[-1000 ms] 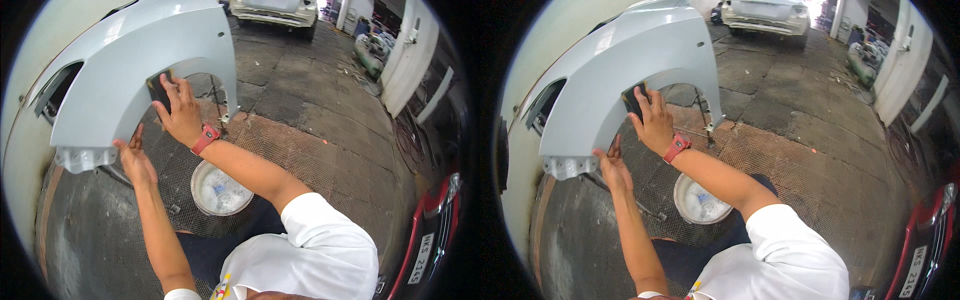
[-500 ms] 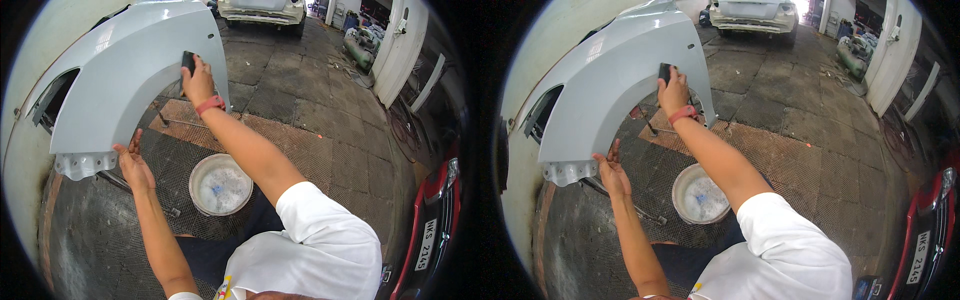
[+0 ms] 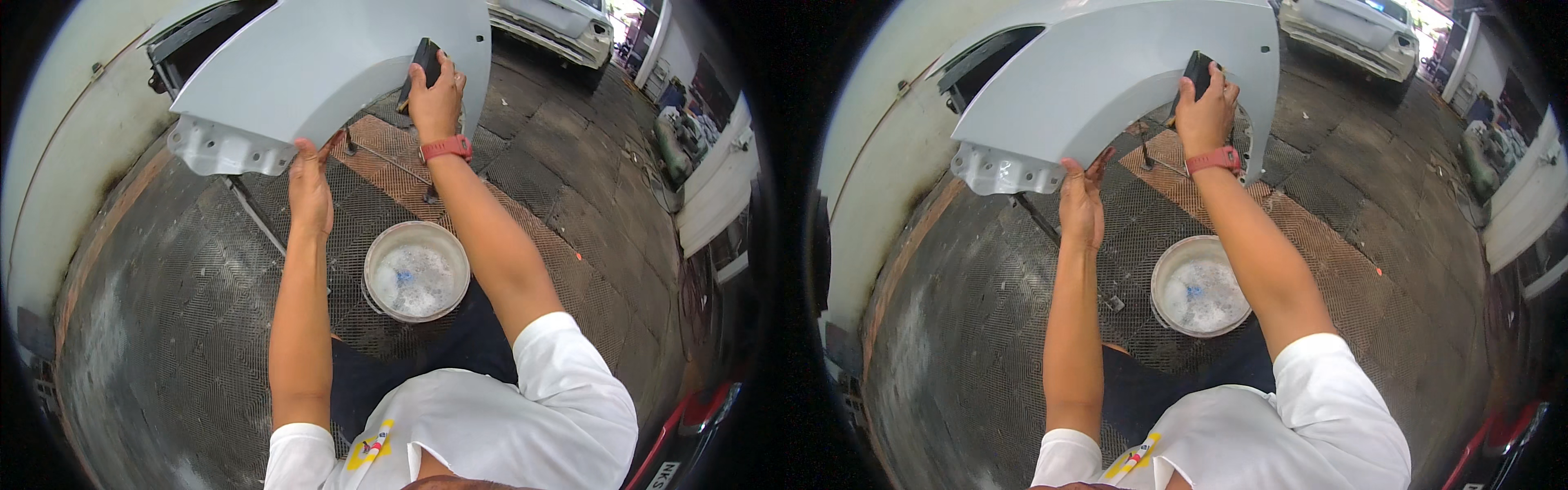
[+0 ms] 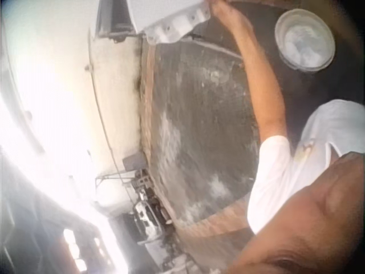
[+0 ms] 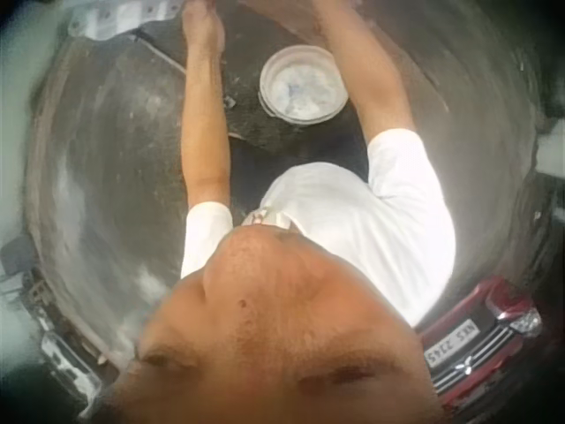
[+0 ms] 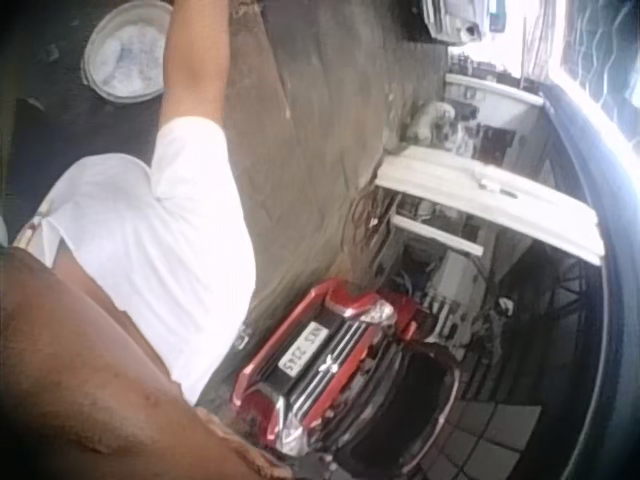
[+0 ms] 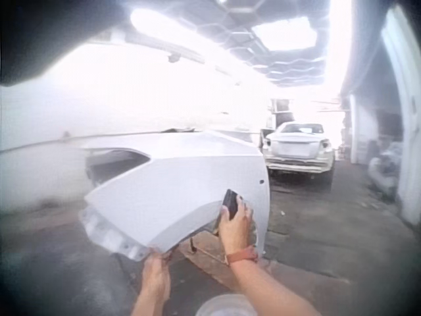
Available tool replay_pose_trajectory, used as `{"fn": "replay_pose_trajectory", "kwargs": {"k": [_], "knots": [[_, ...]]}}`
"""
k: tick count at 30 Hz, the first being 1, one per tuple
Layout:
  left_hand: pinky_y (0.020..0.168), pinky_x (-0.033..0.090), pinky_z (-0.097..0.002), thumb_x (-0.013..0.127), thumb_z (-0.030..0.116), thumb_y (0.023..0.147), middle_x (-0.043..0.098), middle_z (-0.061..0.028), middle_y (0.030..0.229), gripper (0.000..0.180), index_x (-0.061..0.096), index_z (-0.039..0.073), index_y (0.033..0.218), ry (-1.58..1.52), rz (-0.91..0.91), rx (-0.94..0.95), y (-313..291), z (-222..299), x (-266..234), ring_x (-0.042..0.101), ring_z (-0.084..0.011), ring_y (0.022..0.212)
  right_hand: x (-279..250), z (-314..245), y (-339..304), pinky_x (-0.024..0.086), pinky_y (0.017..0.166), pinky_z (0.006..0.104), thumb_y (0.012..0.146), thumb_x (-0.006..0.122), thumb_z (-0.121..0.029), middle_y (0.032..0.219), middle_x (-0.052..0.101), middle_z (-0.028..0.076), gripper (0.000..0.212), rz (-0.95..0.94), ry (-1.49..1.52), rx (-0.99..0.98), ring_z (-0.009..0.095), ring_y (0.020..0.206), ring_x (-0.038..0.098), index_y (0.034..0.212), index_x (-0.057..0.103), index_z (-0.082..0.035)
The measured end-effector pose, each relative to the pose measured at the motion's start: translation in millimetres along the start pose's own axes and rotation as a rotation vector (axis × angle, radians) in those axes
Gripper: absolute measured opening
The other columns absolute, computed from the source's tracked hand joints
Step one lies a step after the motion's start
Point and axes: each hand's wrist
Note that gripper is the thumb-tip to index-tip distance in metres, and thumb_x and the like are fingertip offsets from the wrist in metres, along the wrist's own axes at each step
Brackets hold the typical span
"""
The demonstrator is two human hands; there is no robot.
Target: The person sands a white car bumper using a sanding block and water. They repeatedly dip the sanding block into a bucket of water and rub it across the surface of the bumper, occasionally wiping the surface with their hand.
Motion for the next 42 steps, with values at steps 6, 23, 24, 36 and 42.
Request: {"fn": "replay_pose_trajectory", "kwargs": {"k": [6, 23, 24, 36, 42], "knots": [[0.13, 0.027, -0.043, 0.008, 0.087, 0.103, 0.057, -0.017, 0.158, 0.113, 0.041, -0.003, 0.164, -0.412, -0.131, -0.187, 11, -17, -56, 0.048, -0.0274, 0.151, 5, -63, -113, 0.052, 0.106, 0.0529, 0.1, 0.075, -0.027, 0.138, 0.054, 0.023, 0.06, -0.179, 0.116, -0.616, 0.043, 0.127, 0.059, 0.152, 0.057, -0.004], [0.136, 0.007, -0.0513, 0.012, 0.089, 0.1, 0.042, -0.022, 0.172, 0.118, 0.029, -0.005, 0.17, -0.109, -0.136, -0.025, 7, 6, -23, 0.039, -0.0316, 0.16, 15, -37, -49, 0.053, 0.104, 0.0514, 0.098, 0.08, -0.03, 0.142, 0.055, 0.022, 0.062, 0.044, 0.104, -0.239, 0.04, 0.125, 0.06, 0.152, 0.059, -0.008], [0.136, 0.009, -0.0499, 0.013, 0.09, 0.1, 0.039, -0.0226, 0.174, 0.12, 0.028, -0.006, 0.17, -0.121, -0.159, -0.022, 7, 6, -19, 0.039, -0.0325, 0.16, 15, -41, -62, 0.052, 0.105, 0.0521, 0.097, 0.08, -0.031, 0.142, 0.055, 0.022, 0.063, 0.002, 0.088, -0.399, 0.04, 0.126, 0.06, 0.153, 0.059, -0.01], [0.12, 0.039, -0.0434, 0.051, 0.069, 0.109, 0.064, -0.0126, 0.145, 0.081, 0.06, -0.002, 0.147, -0.093, 0.198, 0.136, -2, 11, -56, 0.054, -0.023, 0.138, 15, -6, -43, 0.047, 0.112, 0.0547, 0.102, 0.075, -0.026, 0.136, 0.056, 0.022, 0.06, 0.048, 0.054, -0.348, 0.044, 0.128, 0.057, 0.154, 0.054, -0.005], [0.12, 0.038, -0.04, 0.051, 0.06, 0.114, 0.072, -0.0141, 0.137, 0.072, 0.071, -0.005, 0.136, -0.054, 0.307, 0.178, -13, 12, -60, 0.061, -0.0226, 0.131, 22, -66, -137, 0.047, 0.111, 0.0557, 0.097, 0.08, -0.028, 0.14, 0.054, 0.025, 0.066, -0.155, 0.158, -0.717, 0.043, 0.13, 0.055, 0.156, 0.056, -0.013]]}}
Point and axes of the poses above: each hand's wrist, its own y-axis towards the middle knuckle, its own x-axis out of the palm, z = x × y
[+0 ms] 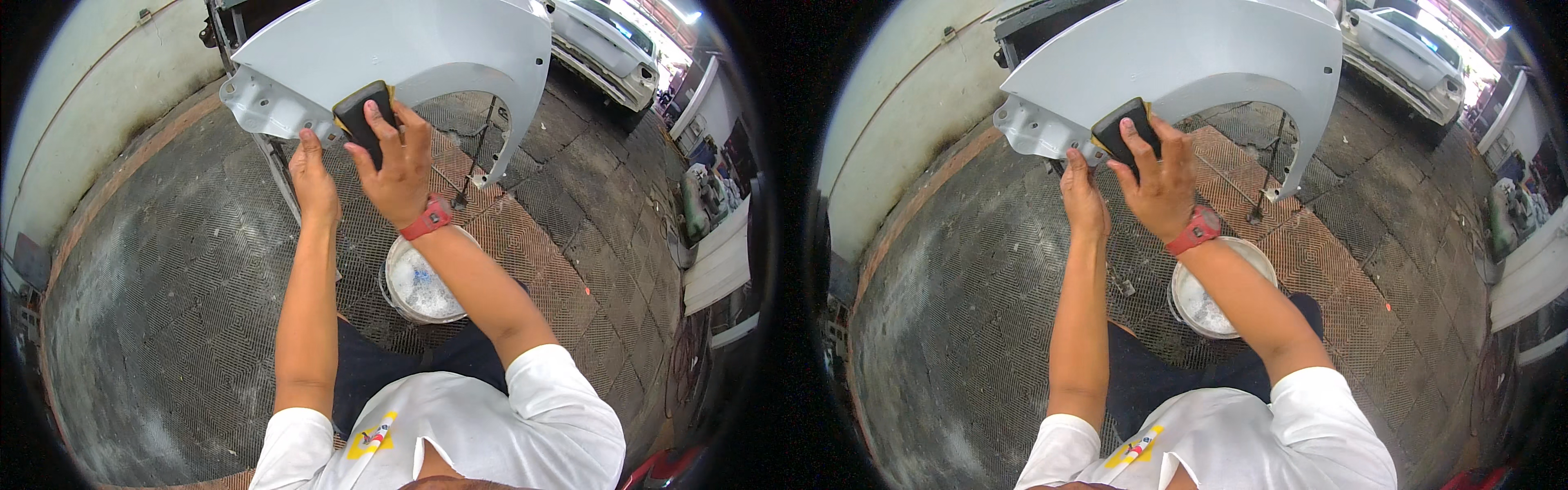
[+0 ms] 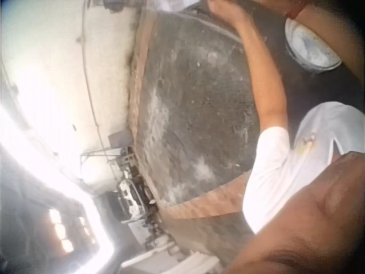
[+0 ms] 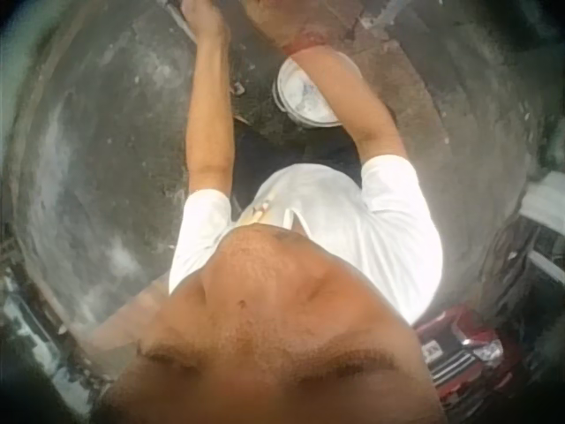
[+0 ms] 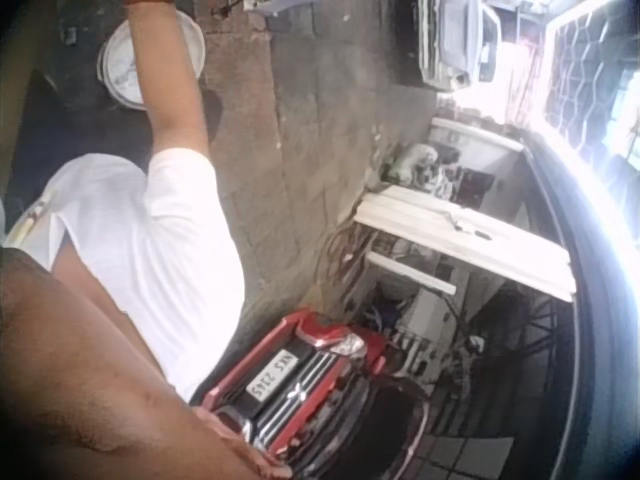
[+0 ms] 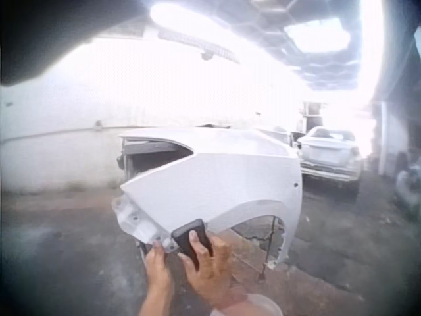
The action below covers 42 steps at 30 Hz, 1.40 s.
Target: The person sands a white car bumper using a sanding block and water. They repeatedly dip the sanding block into a bucket of water and rub it across the surface of the bumper, occasionally wiping the surface with their hand.
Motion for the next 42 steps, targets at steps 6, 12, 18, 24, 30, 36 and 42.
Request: {"fn": "replay_pose_trajectory", "kwargs": {"k": [6, 12, 18, 24, 30, 36, 42], "knots": [[0.123, 0.036, -0.0433, 0.052, 0.058, 0.114, 0.071, -0.0168, 0.139, 0.072, 0.068, -0.007, 0.14, 0.075, 0.093, -0.046, -2, 5, 18, 0.058, -0.0259, 0.136, -7, 31, 34, 0.046, 0.112, 0.0575, 0.102, 0.074, -0.026, 0.141, 0.053, 0.026, 0.066, 0.231, 0.031, 0.445, 0.045, 0.132, 0.053, 0.159, 0.05, -0.005], [0.121, 0.039, -0.0416, 0.052, 0.053, 0.116, 0.071, -0.0133, 0.135, 0.063, 0.068, -0.005, 0.137, -0.009, 0.045, 0.014, -6, 5, 11, 0.061, -0.0235, 0.13, -4, 28, 24, 0.049, 0.107, 0.0596, 0.104, 0.07, -0.03, 0.141, 0.052, 0.028, 0.06, 0.086, -0.06, 0.105, 0.048, 0.126, 0.056, 0.157, 0.052, -0.007], [0.126, 0.033, -0.0449, 0.053, 0.056, 0.114, 0.068, -0.0164, 0.139, 0.067, 0.065, -0.005, 0.139, 0.003, 0.13, -0.059, -10, 3, 22, 0.057, -0.0247, 0.137, -28, 62, 53, 0.05, 0.106, 0.0553, 0.107, 0.065, -0.029, 0.137, 0.052, 0.027, 0.057, 0.147, -0.028, 0.5, 0.045, 0.124, 0.056, 0.153, 0.047, 0.0], [0.12, 0.041, -0.0401, 0.053, 0.057, 0.114, 0.067, -0.0161, 0.138, 0.067, 0.064, -0.006, 0.137, 0.003, 0.158, 0.014, -7, 2, 19, 0.057, -0.0227, 0.134, -16, 65, 27, 0.053, 0.101, 0.0605, 0.103, 0.068, -0.036, 0.139, 0.053, 0.026, 0.068, 0.067, -0.108, 0.202, 0.047, 0.125, 0.056, 0.161, 0.046, -0.008], [0.121, 0.043, -0.0427, 0.051, 0.057, 0.115, 0.065, -0.0157, 0.14, 0.072, 0.056, -0.008, 0.144, 0.011, 0.143, 0.002, -12, -2, 34, 0.058, -0.0241, 0.133, -61, 182, 52, 0.055, 0.101, 0.055, 0.108, 0.064, -0.036, 0.137, 0.055, 0.029, 0.059, 0.132, -0.253, 0.776, 0.047, 0.126, 0.059, 0.153, 0.05, -0.001], [0.121, 0.044, -0.0428, 0.048, 0.05, 0.117, 0.062, -0.0175, 0.145, 0.067, 0.049, -0.009, 0.151, -0.025, 0.167, 0.049, -8, 4, 26, 0.06, -0.0248, 0.133, -12, 22, -8, 0.05, 0.103, 0.0584, 0.087, 0.084, -0.02, 0.143, 0.049, 0.024, 0.079, 0.075, 0.02, 0.222, 0.047, 0.125, 0.056, 0.157, 0.048, -0.014], [0.122, 0.042, -0.0459, 0.036, 0.059, 0.118, 0.063, -0.0155, 0.147, 0.072, 0.049, 0.0, 0.156, -0.05, 0.037, -0.006, -29, -12, 21, 0.058, -0.0267, 0.137, -67, 56, -132, 0.048, 0.114, 0.0557, 0.089, 0.083, -0.015, 0.157, 0.052, 0.018, 0.072, -0.248, 0.064, 0.269, 0.044, 0.137, 0.055, 0.154, 0.053, -0.014]]}}
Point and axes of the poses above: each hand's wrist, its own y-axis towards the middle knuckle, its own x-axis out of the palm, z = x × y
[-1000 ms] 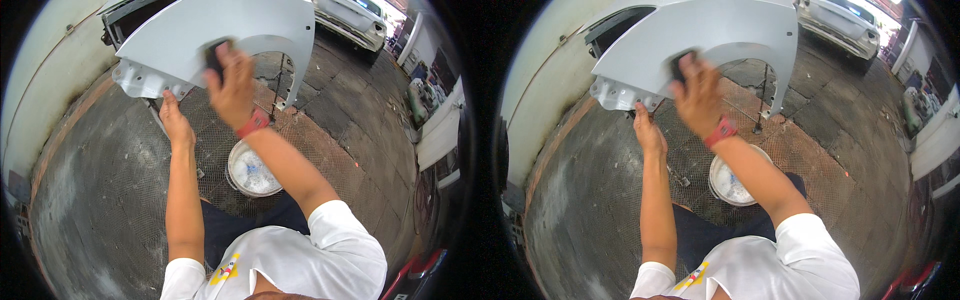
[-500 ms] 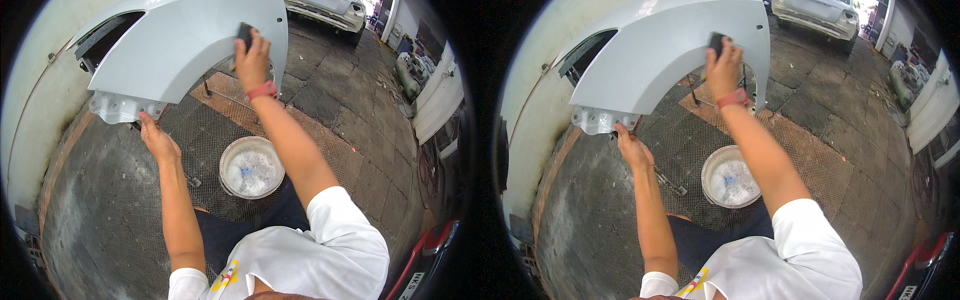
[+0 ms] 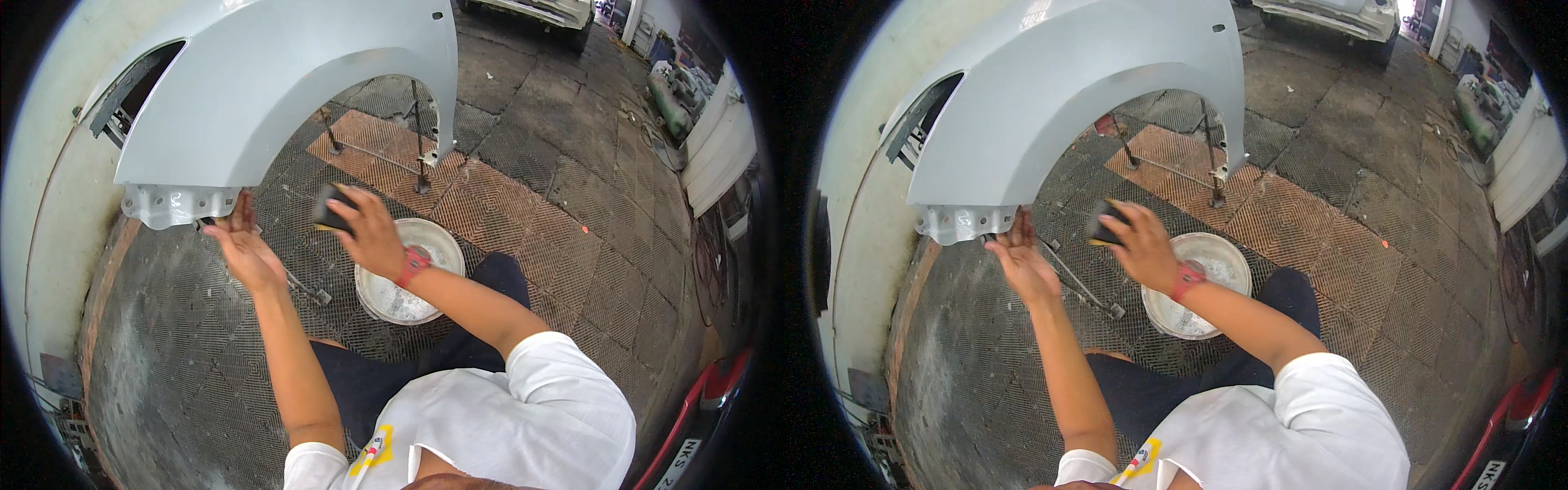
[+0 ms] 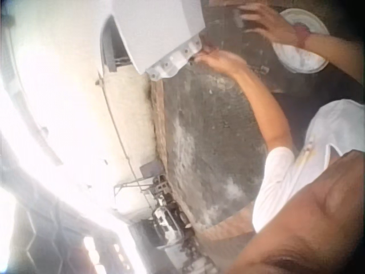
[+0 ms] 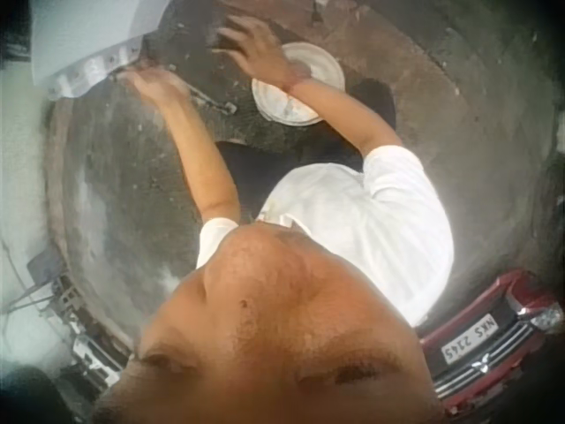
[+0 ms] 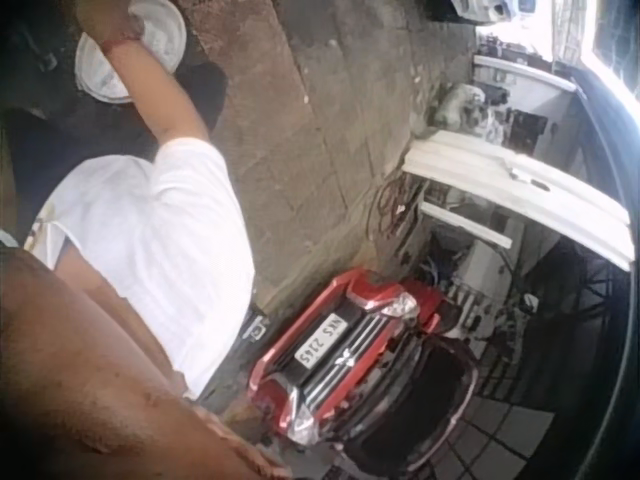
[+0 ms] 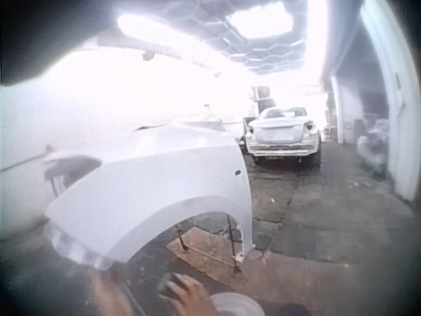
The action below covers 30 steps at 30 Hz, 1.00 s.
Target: The person sands a white car bumper using a sanding block and water. They repeatedly dip the sanding block into a bucket of water and rub it across the surface of the bumper, occasionally wiping the surface with their hand.
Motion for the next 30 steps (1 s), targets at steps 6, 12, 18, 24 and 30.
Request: {"fn": "replay_pose_trajectory", "kwargs": {"k": [6, 12, 18, 24, 30], "knots": [[0.113, 0.051, -0.0442, 0.056, 0.035, 0.114, 0.072, -0.0186, 0.14, 0.043, 0.066, 0.009, 0.148, 0.798, -0.516, -0.261, -137, -148, -57, 0.069, -0.0332, 0.129, 20, 106, -177, 0.058, 0.1, 0.055, 0.087, 0.083, -0.021, 0.138, 0.061, 0.027, 0.066, -0.867, -0.135, 0.786, 0.047, 0.114, 0.07, 0.146, 0.057, -0.005], [0.102, 0.052, -0.0481, 0.07, 0.03, 0.104, 0.082, -0.0148, 0.101, 0.024, 0.084, 0.011, 0.11, 1.28, -0.795, -0.104, -221, -204, -76, 0.076, -0.0352, 0.099, 57, 146, -236, 0.055, 0.112, 0.0554, 0.101, 0.068, -0.023, 0.147, 0.062, 0.02, 0.052, -1.246, -0.39, 0.971, 0.043, 0.135, 0.065, 0.149, 0.06, -0.006], [0.101, 0.05, -0.0462, 0.072, 0.029, 0.102, 0.082, -0.0129, 0.097, 0.02, 0.085, 0.013, 0.101, 1.219, -0.696, -0.125, -225, -210, -80, 0.074, -0.0338, 0.093, 93, 159, -304, 0.054, 0.115, 0.0514, 0.103, 0.064, -0.02, 0.156, 0.057, 0.02, 0.044, -1.243, -0.37, 1.018, 0.043, 0.143, 0.059, 0.144, 0.069, -0.008], [0.102, 0.05, -0.0478, 0.072, 0.028, 0.102, 0.081, -0.013, 0.096, 0.021, 0.084, 0.012, 0.101, 1.247, -0.704, -0.082, -222, -210, -79, 0.074, -0.0355, 0.093, 89, 178, -290, 0.055, 0.11, 0.0463, 0.098, 0.067, -0.014, 0.145, 0.067, 0.019, 0.042, -1.724, -0.229, 0.775, 0.041, 0.142, 0.061, 0.139, 0.071, -0.007], [0.103, 0.05, -0.0507, 0.069, 0.029, 0.101, 0.08, -0.0196, 0.098, 0.024, 0.082, 0.009, 0.108, 1.431, -0.833, -0.154, -218, -207, -77, 0.074, -0.0397, 0.094, 29, 138, -173, 0.046, 0.114, 0.054, 0.097, 0.065, -0.015, 0.119, 0.078, 0.012, 0.037, -1.082, -0.373, 0.256, 0.033, 0.128, 0.068, 0.133, 0.072, -0.015]]}}
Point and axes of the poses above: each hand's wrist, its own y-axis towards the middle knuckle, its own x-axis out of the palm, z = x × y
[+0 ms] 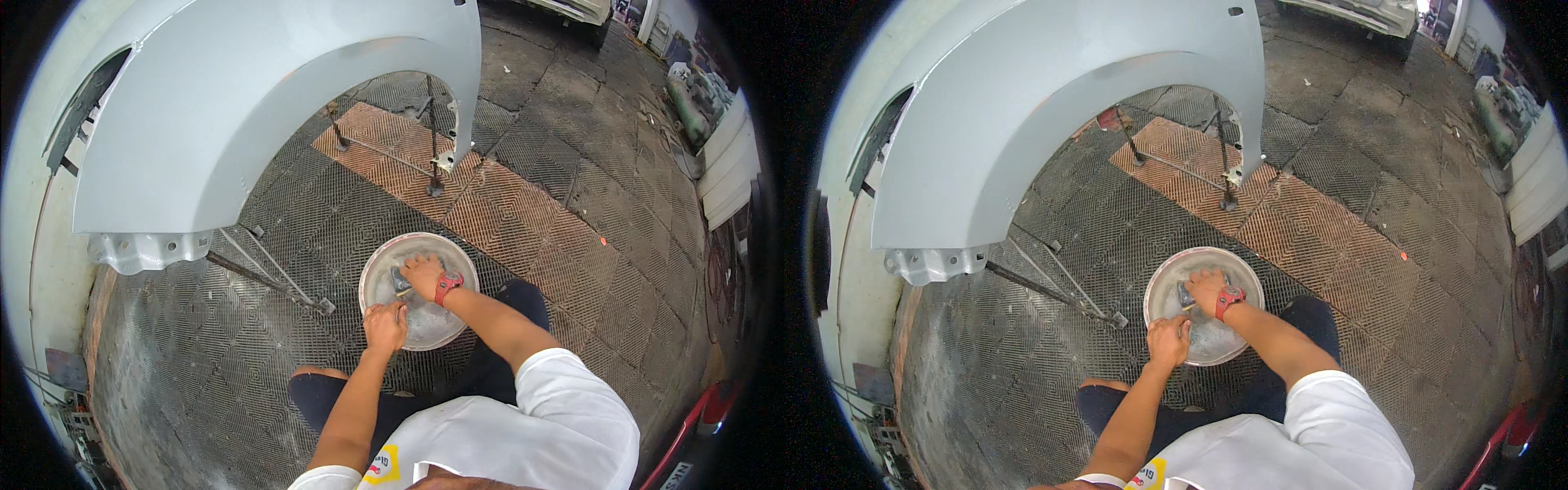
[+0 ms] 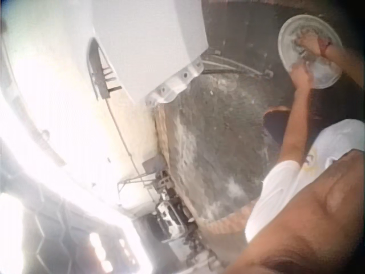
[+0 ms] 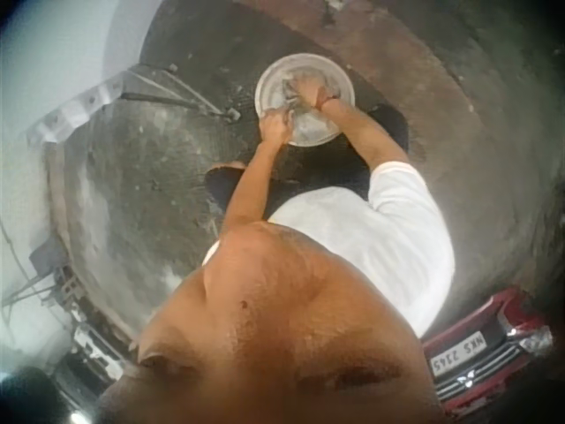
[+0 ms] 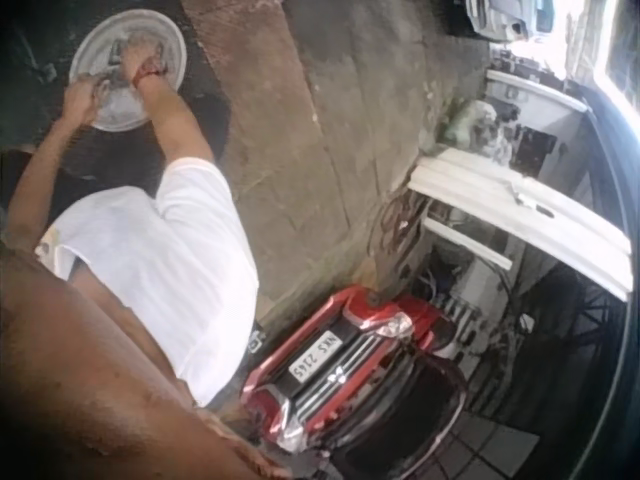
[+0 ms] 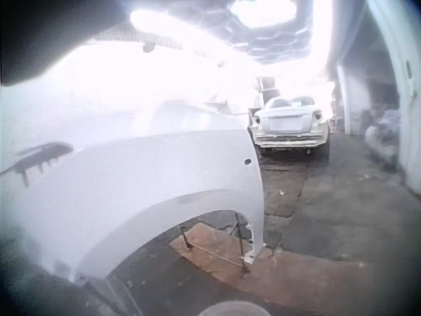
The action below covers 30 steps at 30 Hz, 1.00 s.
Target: The person sands a white car bumper using a sanding block and water. They repeatedly dip the sanding block into a bucket of water and rub it across the surface of the bumper, occasionally wiping the surface with their hand.
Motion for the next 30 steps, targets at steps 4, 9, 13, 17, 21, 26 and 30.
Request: {"fn": "replay_pose_trajectory", "kwargs": {"k": [4, 9, 13, 17, 21, 26, 30], "knots": [[0.098, 0.055, -0.0524, 0.062, 0.027, 0.1, 0.08, -0.0203, 0.11, 0.034, 0.076, 0.009, 0.124, 0.274, -0.36, -0.038, 19, -17, 16, 0.077, -0.0383, 0.105, -71, 1, -14, 0.041, 0.117, 0.0566, 0.101, 0.057, -0.021, 0.117, 0.079, 0.008, 0.027, 0.207, -0.212, -0.322, 0.03, 0.121, 0.07, 0.121, 0.075, -0.016], [0.093, 0.059, -0.0504, 0.06, 0.052, 0.109, 0.081, -0.0174, 0.112, 0.06, 0.075, -0.002, 0.13, -0.651, -0.469, -0.451, 63, -61, 66, 0.078, -0.0354, 0.104, -141, -8, -39, 0.052, 0.105, 0.0525, 0.095, 0.069, -0.028, 0.109, 0.078, 0.013, 0.024, 0.316, -0.15, -0.333, 0.036, 0.111, 0.074, 0.112, 0.076, -0.013], [0.104, 0.057, -0.0438, 0.057, 0.032, 0.113, 0.078, -0.0151, 0.121, 0.045, 0.065, -0.003, 0.14, -1.368, -0.364, -0.627, 94, 18, 18, 0.073, -0.0307, 0.116, -134, 34, -66, 0.055, 0.099, 0.0484, 0.096, 0.076, -0.037, 0.112, 0.077, 0.019, 0.042, 0.46, 0.58, 0.129, 0.043, 0.112, 0.072, 0.121, 0.067, -0.004], [0.108, 0.054, -0.0518, 0.059, 0.036, 0.109, 0.077, -0.0229, 0.127, 0.047, 0.068, 0.005, 0.143, -0.522, -0.468, -0.372, 98, -16, 80, 0.072, -0.0413, 0.121, -55, 39, -71, 0.057, 0.096, 0.0516, 0.101, 0.073, -0.044, 0.122, 0.075, 0.022, 0.055, 0.58, 0.773, 0.37, 0.045, 0.115, 0.072, 0.13, 0.058, -0.001], [0.121, 0.045, -0.0548, 0.064, 0.039, 0.103, 0.055, -0.0278, 0.159, 0.059, 0.059, 0.014, 0.157, 0.013, -0.589, -0.126, 88, -35, 124, 0.057, -0.0485, 0.143, -19, 34, -80, 0.061, 0.083, 0.0502, 0.101, 0.074, -0.043, 0.126, 0.072, 0.017, 0.054, 0.601, 0.627, 0.25, 0.042, 0.106, 0.074, 0.132, 0.057, -0.004], [0.124, 0.042, -0.055, 0.064, 0.04, 0.102, 0.045, -0.0264, 0.169, 0.067, 0.054, 0.012, 0.162, 0.109, -0.957, -0.198, 99, -57, 169, 0.053, -0.0462, 0.149, -14, 26, -81, 0.062, 0.075, 0.0486, 0.099, 0.076, -0.042, 0.124, 0.071, 0.013, 0.051, 0.698, 0.56, 0.225, 0.038, 0.1, 0.075, 0.13, 0.06, -0.005], [0.117, 0.048, -0.0556, 0.064, 0.038, 0.102, 0.067, -0.0261, 0.147, 0.053, 0.069, 0.01, 0.146, 0.043, -0.831, -0.117, 132, -97, 187, 0.066, -0.0428, 0.135, -13, 29, -81, 0.063, 0.077, 0.0458, 0.098, 0.078, -0.041, 0.126, 0.073, 0.015, 0.052, 0.738, 0.583, 0.245, 0.037, 0.101, 0.077, 0.131, 0.061, -0.005]]}}
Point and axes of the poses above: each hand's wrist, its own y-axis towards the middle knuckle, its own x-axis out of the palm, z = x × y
